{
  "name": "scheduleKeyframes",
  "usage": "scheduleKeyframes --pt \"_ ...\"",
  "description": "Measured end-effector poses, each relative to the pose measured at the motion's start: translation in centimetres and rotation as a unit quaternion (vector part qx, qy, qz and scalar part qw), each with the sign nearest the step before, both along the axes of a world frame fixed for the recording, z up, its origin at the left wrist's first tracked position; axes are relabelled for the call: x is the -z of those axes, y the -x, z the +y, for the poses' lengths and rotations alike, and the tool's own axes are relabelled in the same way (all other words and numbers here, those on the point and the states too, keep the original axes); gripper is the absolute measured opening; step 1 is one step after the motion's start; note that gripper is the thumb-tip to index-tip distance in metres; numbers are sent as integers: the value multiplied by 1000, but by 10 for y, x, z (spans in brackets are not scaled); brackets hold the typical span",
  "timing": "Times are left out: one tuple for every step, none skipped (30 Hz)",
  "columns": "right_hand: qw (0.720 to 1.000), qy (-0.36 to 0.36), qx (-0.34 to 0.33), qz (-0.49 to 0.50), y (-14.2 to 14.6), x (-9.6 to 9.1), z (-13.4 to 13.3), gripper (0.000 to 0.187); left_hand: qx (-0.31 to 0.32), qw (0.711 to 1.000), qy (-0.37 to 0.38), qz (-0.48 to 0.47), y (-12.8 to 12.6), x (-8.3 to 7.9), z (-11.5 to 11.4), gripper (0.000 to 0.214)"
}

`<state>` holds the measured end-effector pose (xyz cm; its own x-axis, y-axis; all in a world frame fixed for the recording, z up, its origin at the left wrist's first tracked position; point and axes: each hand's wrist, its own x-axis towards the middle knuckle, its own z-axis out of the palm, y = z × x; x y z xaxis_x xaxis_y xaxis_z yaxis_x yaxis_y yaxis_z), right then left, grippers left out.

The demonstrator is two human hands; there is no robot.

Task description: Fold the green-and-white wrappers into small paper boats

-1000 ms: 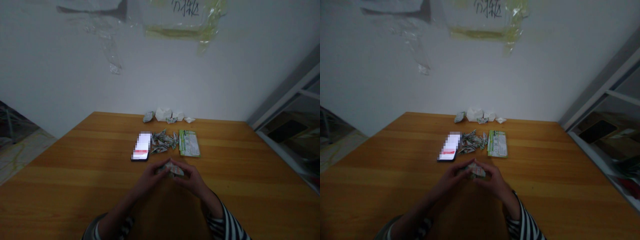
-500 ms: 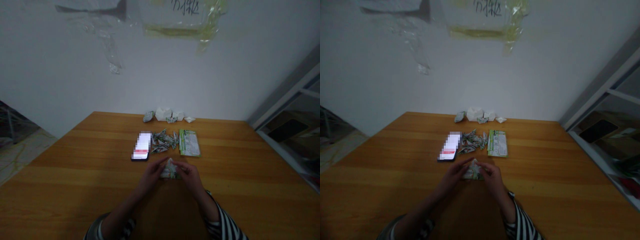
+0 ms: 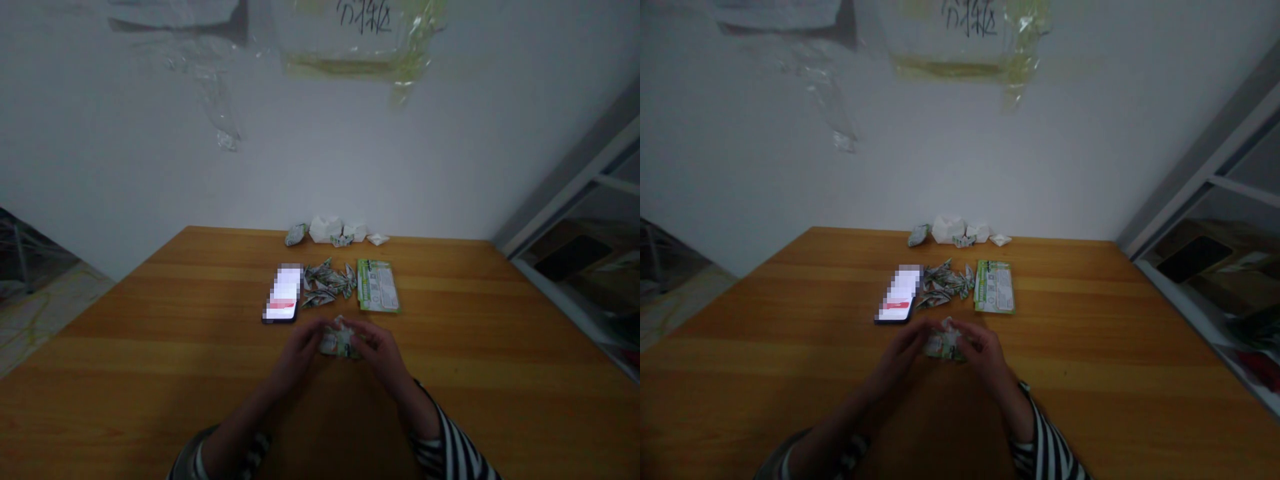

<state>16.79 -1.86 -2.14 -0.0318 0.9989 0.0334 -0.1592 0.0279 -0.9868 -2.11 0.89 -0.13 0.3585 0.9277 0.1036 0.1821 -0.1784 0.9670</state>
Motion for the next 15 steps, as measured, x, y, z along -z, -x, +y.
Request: scheduleKeyframes --pt "1000 6 13 5 0 0 0 35 8 1000 0 2 0 0 -1 28" --pt "1000 14 25 10 0 1 0 32 17 1000 5 2 0 -1 -2 27" --pt "999 21 34 15 -1 1 1 29 25 1000 12 -1 0 -1 -3 27" --pt "999 25 39 18 -2 2 1 25 31 999 21 -7 -1 -2 -3 26" --pt "999 25 42 19 -2 3 1 23 33 999 32 -16 -2 -2 -4 24" --pt "999 21 41 18 -3 3 1 21 30 998 43 -25 -4 -2 -4 22" --pt "999 13 37 13 -3 4 1 19 20 998 53 -33 -5 -2 -4 22" --pt "999 3 31 8 -3 4 1 19 5 997 61 -36 -7 -2 -3 23" --pt "1000 -9 24 2 -2 4 1 21 -10 997 67 -35 -8 -2 -2 25" --pt "1000 -20 16 -4 -2 4 1 25 -24 997 72 -33 -9 -2 -1 26" --pt "999 -29 6 -13 -2 5 1 29 -35 996 75 -31 -9 -2 0 27" --pt "999 -38 -1 -26 -2 4 0 32 -40 996 78 -32 -9 -1 0 27" --pt "998 -45 -5 -45 -2 4 0 35 -40 995 80 -34 -9 0 1 27" --pt "996 -56 -4 -73 -2 4 -1 36 -37 996 79 -35 -8 1 1 27" --pt "991 -71 1 -110 -2 4 -2 36 -32 997 68 -29 -7 2 1 28"
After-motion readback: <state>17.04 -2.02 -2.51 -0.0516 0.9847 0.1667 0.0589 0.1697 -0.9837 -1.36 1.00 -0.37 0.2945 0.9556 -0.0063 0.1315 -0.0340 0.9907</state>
